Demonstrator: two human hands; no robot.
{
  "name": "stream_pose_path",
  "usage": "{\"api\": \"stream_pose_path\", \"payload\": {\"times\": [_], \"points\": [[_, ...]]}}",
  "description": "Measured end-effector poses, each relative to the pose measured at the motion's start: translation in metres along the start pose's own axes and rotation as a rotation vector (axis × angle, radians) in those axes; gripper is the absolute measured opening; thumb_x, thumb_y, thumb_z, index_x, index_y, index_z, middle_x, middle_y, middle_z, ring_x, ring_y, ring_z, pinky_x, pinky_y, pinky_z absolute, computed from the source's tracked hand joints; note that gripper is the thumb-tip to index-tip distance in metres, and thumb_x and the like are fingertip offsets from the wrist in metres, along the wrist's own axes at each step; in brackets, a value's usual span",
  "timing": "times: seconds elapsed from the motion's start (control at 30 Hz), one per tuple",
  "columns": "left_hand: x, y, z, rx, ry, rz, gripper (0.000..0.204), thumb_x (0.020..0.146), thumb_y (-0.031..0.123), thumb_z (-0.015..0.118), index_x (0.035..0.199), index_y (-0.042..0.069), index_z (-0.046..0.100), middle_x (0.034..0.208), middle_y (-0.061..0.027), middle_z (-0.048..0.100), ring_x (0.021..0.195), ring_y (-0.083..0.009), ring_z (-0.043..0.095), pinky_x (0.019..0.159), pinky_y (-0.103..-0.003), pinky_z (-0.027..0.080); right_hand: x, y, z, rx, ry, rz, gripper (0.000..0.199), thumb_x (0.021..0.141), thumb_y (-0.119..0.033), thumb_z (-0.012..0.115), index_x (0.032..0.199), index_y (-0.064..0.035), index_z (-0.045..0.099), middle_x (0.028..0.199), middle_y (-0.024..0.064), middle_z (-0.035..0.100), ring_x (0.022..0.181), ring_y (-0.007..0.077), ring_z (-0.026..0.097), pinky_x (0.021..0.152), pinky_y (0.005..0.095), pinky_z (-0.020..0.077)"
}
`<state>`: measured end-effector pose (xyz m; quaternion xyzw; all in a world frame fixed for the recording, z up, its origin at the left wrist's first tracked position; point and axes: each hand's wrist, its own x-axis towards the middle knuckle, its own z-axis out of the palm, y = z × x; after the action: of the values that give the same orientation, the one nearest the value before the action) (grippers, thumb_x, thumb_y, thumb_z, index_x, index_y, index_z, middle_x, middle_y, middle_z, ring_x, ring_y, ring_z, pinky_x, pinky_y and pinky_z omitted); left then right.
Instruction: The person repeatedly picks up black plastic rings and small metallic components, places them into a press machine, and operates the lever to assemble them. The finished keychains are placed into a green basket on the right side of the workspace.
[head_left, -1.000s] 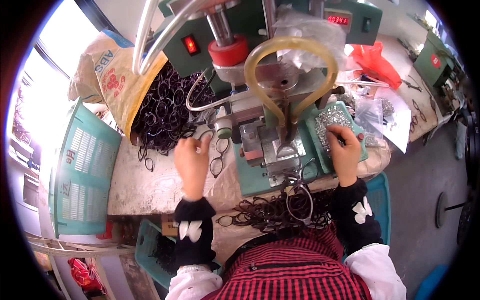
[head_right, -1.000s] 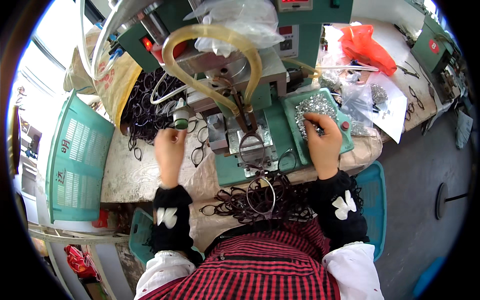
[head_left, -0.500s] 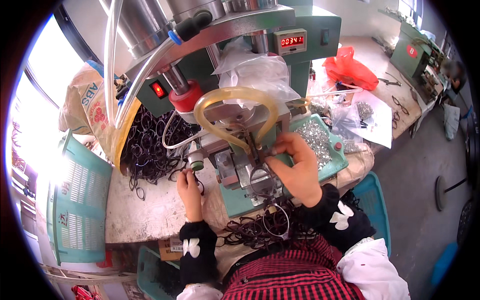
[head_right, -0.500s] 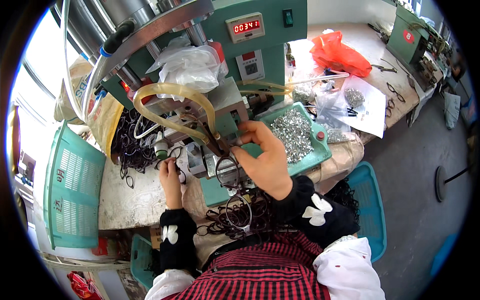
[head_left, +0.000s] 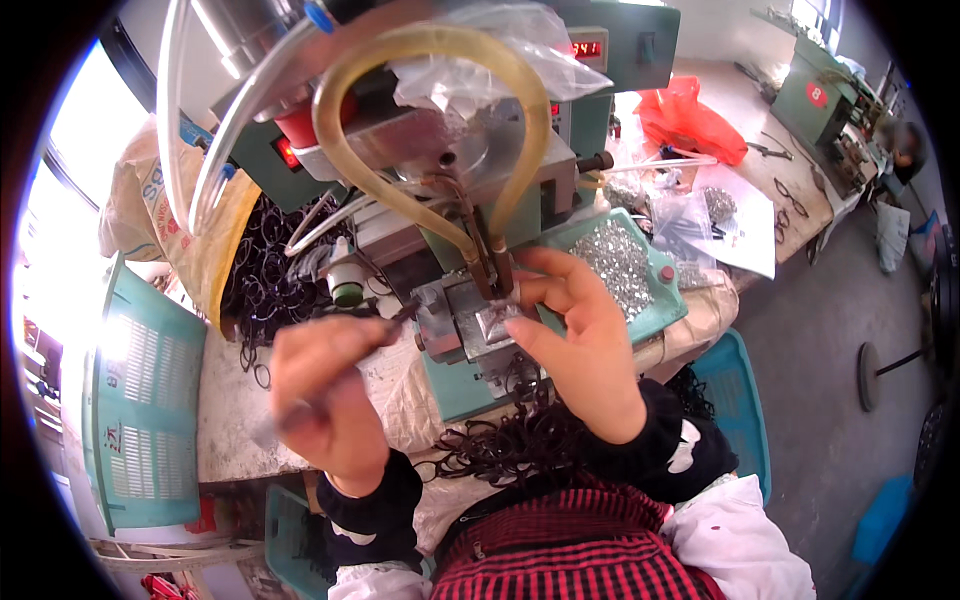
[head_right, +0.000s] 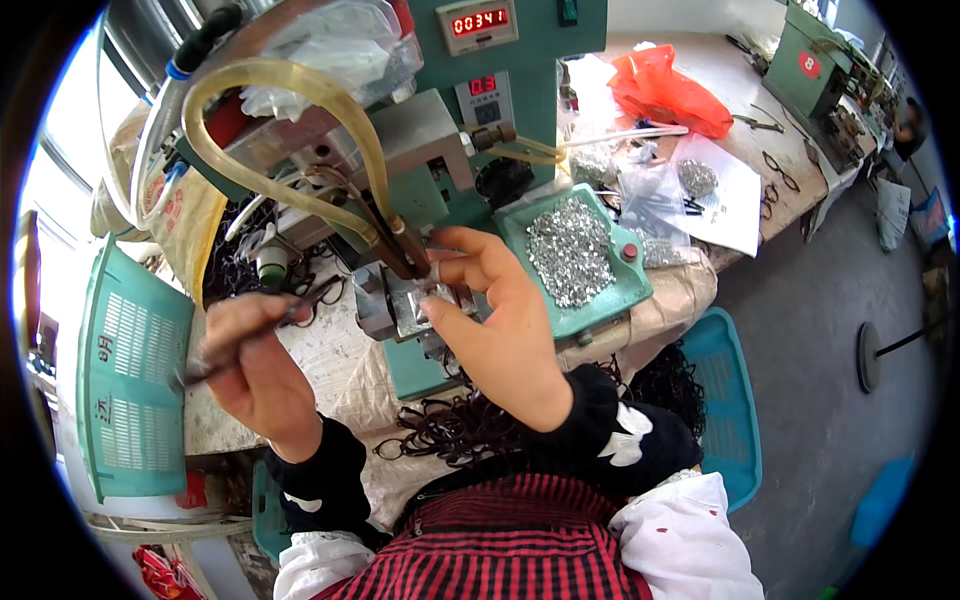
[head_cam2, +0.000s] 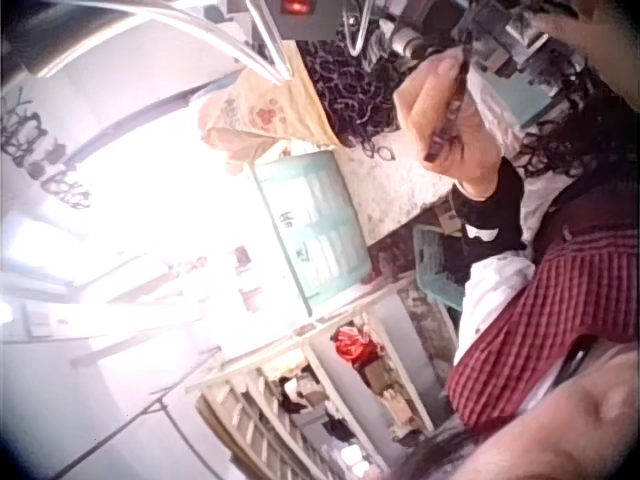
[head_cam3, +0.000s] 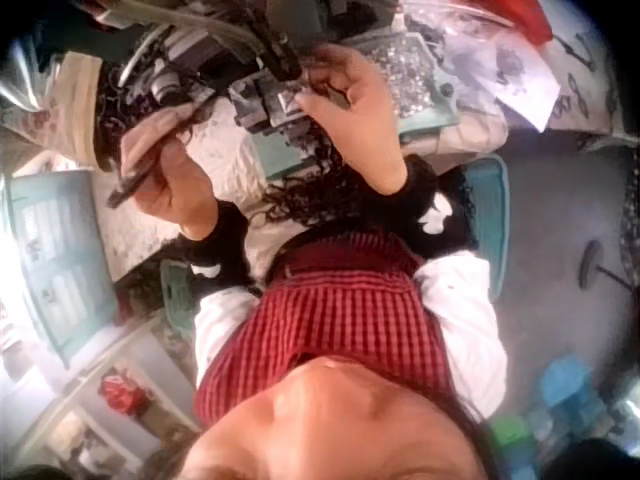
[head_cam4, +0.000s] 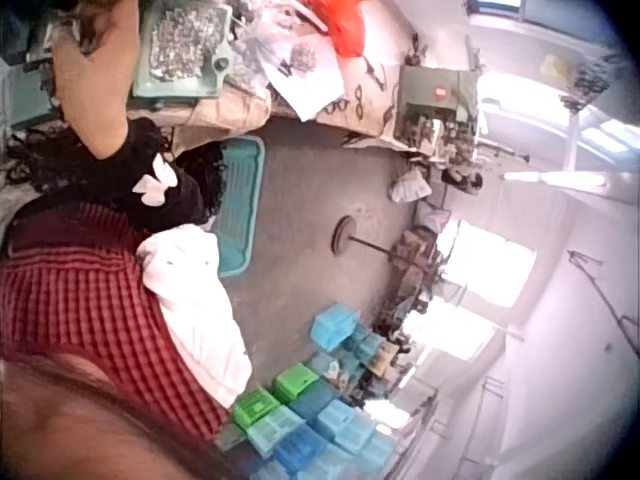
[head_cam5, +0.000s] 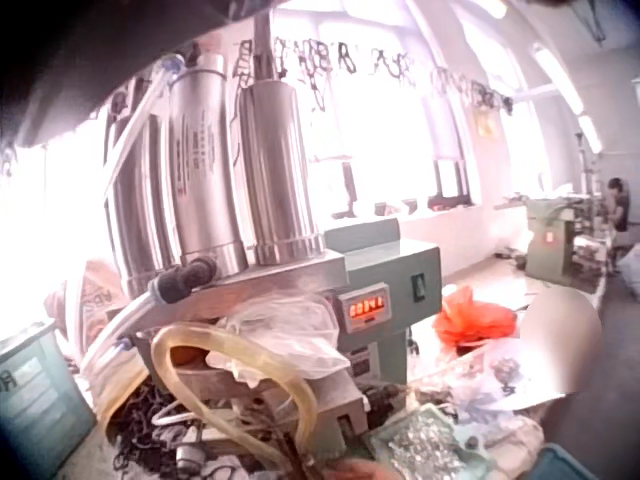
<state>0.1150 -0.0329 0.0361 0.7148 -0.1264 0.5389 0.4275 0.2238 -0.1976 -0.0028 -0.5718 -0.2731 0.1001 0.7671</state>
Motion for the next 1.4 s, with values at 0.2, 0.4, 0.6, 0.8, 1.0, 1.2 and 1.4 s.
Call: {"api": "stream_pose_path", "payload": {"times": [0.2, 0.4, 0.6, 0.8, 1.0, 1.2, 1.4], "points": [[-0.036, -0.006, 0.022, 0.2, -0.54, 0.226, 0.04, 0.068, 0.008, 0.075, 0.107, 0.011, 0.077, 0.113, -0.0063, 0.074, 0.096, -0.026, 0.07, 0.095, -0.047, 0.056, 0.024, 0.024, -0.071, -0.97, -0.013, -0.335, 0.021, 0.078, -0.012, 0.075, 0.097, -0.0047, 0.073, 0.112, 0.0169, 0.069, 0.115, 0.0383, 0.063, 0.099, 0.0482, 0.0503], [-0.045, -0.011, 0.025, 0.316, -0.591, 0.243, 0.038, 0.067, 0.006, 0.075, 0.104, 0.012, 0.078, 0.116, -0.0029, 0.073, 0.096, -0.0238, 0.069, 0.094, -0.048, 0.055, 0.018, 0.086, -0.133, -1.241, 0.159, -0.367, 0.018, 0.073, -0.011, 0.079, 0.089, -0.0064, 0.072, 0.112, 0.0178, 0.066, 0.12, 0.0403, 0.058, 0.1, 0.0475, 0.0482], [-0.053, -0.011, 0.026, 0.282, -0.583, 0.183, 0.041, 0.07, 0.004, 0.077, 0.109, 0.013, 0.075, 0.12, -0.0029, 0.072, 0.098, -0.024, 0.068, 0.096, -0.048, 0.054, 0.02, 0.08, -0.122, -1.207, 0.195, -0.393, 0.01, 0.076, -0.007, 0.074, 0.084, -0.005, 0.068, 0.104, 0.0152, 0.068, 0.111, 0.0382, 0.063, 0.096, 0.0459, 0.0497], [-0.105, -0.032, -0.006, 0.605, 0.017, -0.065, 0.066, 0.083, 0.004, 0.077, 0.143, 0.003, 0.048, 0.133, -0.018, 0.059, 0.123, -0.0305, 0.058, 0.111, -0.046, 0.042, 0.011, 0.074, -0.12, -1.066, 0.259, -0.335, 0.009, 0.079, -0.003, 0.07, 0.087, -0.0017, 0.066, 0.093, 0.0142, 0.068, 0.096, 0.0353, 0.066, 0.087, 0.0424, 0.051], [-0.05, -0.15, -0.008, 0.679, 0.113, -0.323, 0.115, 0.068, 0.014, 0.093, 0.155, -0.006, 0.02, 0.154, -0.0229, 0.034, 0.142, -0.0332, 0.035, 0.12, -0.042, 0.028, 0.009, 0.078, -0.11, -0.939, 0.304, -0.284, 0.011, 0.082, 0.0, 0.068, 0.091, -0.0008, 0.064, 0.087, 0.0109, 0.067, 0.085, 0.0264, 0.065, 0.082, 0.0352, 0.0505], [-0.049, -0.19, -0.013, 0.491, -0.202, -0.213, 0.032, 0.087, 0.017, 0.076, 0.115, 0.004, 0.069, 0.097, -0.012, 0.073, 0.09, -0.0308, 0.069, 0.08, -0.04, 0.054, 0.004, 0.083, -0.109, -0.808, 0.288, -0.198, 0.009, 0.086, 0.001, 0.068, 0.095, -0.0011, 0.068, 0.089, 0.0072, 0.07, 0.084, 0.0197, 0.065, 0.084, 0.0322, 0.0496], [-0.053, -0.197, -0.006, 0.378, -0.213, -0.505, 0.046, 0.082, 0.01, 0.075, 0.122, -0.003, 0.055, 0.107, -0.0176, 0.063, 0.091, -0.0298, 0.061, 0.085, -0.041, 0.049, 0.0, 0.086, -0.111, -0.812, 0.299, -0.161, 0.009, 0.09, -0.001, 0.07, 0.099, -0.0012, 0.071, 0.093, 0.0053, 0.073, 0.087, 0.0142, 0.066, 0.088, 0.0282, 0.0489]]}}
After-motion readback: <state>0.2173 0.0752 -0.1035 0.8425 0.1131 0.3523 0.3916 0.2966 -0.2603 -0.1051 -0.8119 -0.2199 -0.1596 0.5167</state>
